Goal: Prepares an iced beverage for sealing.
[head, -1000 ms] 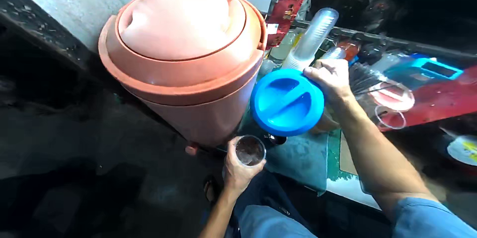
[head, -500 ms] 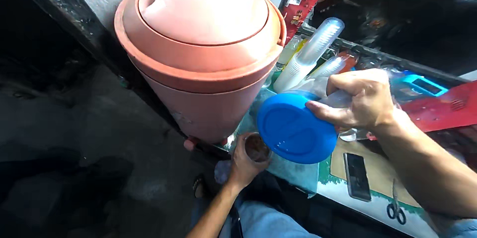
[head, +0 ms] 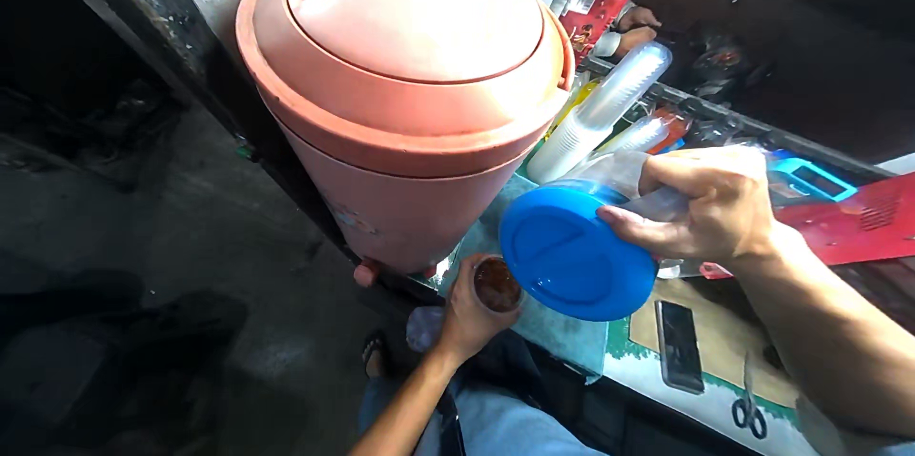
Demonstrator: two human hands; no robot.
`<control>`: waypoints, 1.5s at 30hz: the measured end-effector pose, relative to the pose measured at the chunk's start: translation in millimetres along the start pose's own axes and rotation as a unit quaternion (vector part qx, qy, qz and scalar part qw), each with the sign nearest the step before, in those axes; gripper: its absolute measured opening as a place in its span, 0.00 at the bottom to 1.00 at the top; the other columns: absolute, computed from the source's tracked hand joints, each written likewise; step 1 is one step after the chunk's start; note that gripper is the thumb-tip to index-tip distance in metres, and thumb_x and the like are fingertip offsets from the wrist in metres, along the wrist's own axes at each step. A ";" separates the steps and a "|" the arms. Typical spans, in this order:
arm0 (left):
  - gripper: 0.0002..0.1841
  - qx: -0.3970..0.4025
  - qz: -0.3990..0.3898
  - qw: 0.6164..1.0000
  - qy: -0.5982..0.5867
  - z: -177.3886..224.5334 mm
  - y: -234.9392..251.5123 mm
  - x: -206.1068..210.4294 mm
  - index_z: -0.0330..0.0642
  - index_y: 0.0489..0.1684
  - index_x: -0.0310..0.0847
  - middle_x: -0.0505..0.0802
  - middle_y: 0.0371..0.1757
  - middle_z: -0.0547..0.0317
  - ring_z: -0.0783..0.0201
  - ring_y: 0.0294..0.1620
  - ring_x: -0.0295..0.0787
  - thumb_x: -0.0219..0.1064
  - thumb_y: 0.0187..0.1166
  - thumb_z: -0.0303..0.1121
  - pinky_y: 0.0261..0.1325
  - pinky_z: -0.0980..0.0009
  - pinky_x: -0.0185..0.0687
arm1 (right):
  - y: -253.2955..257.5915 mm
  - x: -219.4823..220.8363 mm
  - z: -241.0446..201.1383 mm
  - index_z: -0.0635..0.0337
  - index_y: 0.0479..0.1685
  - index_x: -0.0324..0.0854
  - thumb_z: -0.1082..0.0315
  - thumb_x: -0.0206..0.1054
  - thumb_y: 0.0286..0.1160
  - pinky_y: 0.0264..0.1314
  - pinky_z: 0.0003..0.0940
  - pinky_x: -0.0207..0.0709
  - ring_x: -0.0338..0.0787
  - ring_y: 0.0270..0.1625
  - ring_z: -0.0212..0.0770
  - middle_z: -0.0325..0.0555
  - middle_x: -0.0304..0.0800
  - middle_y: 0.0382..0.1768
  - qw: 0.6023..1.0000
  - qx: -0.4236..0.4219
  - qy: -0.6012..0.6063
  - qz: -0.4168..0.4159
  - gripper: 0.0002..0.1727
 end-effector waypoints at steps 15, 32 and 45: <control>0.52 0.017 0.047 0.999 -0.014 23.2 4.4 5.7 0.27 0.71 0.71 0.89 0.64 0.46 0.64 0.67 0.86 0.94 0.38 0.37 0.74 0.69 0.81 | -14.8 12.2 58.1 0.46 0.12 0.71 0.43 0.66 0.69 0.17 0.21 0.58 0.69 0.16 0.19 0.26 0.71 0.12 0.984 0.097 0.148 0.022 0.24; 0.57 0.055 0.060 0.997 0.002 100.7 -83.7 -38.2 0.32 0.77 0.59 0.84 0.70 0.54 0.71 0.72 0.80 0.93 0.40 0.39 0.75 0.73 0.79 | -99.4 159.0 168.1 0.53 0.19 0.86 0.61 0.62 0.79 0.34 0.36 0.81 0.85 0.27 0.29 0.33 0.87 0.20 0.729 0.473 0.329 0.368 0.18; 0.62 0.151 -0.126 0.979 0.061 137.8 -236.5 -113.8 0.24 0.77 0.50 0.84 0.69 0.53 0.77 0.70 0.81 0.90 0.46 0.49 0.75 0.75 0.77 | -258.0 138.7 -272.8 0.64 0.60 0.86 0.62 0.70 0.76 0.77 0.50 0.78 0.87 0.69 0.50 0.55 0.90 0.60 0.872 0.398 0.247 0.139 0.19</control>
Point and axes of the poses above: each hand's wrist, its own y-axis towards the middle knuckle, its own x-axis out of the palm, z = x × y, the point moved 1 cm from there along y, towards the middle knuckle
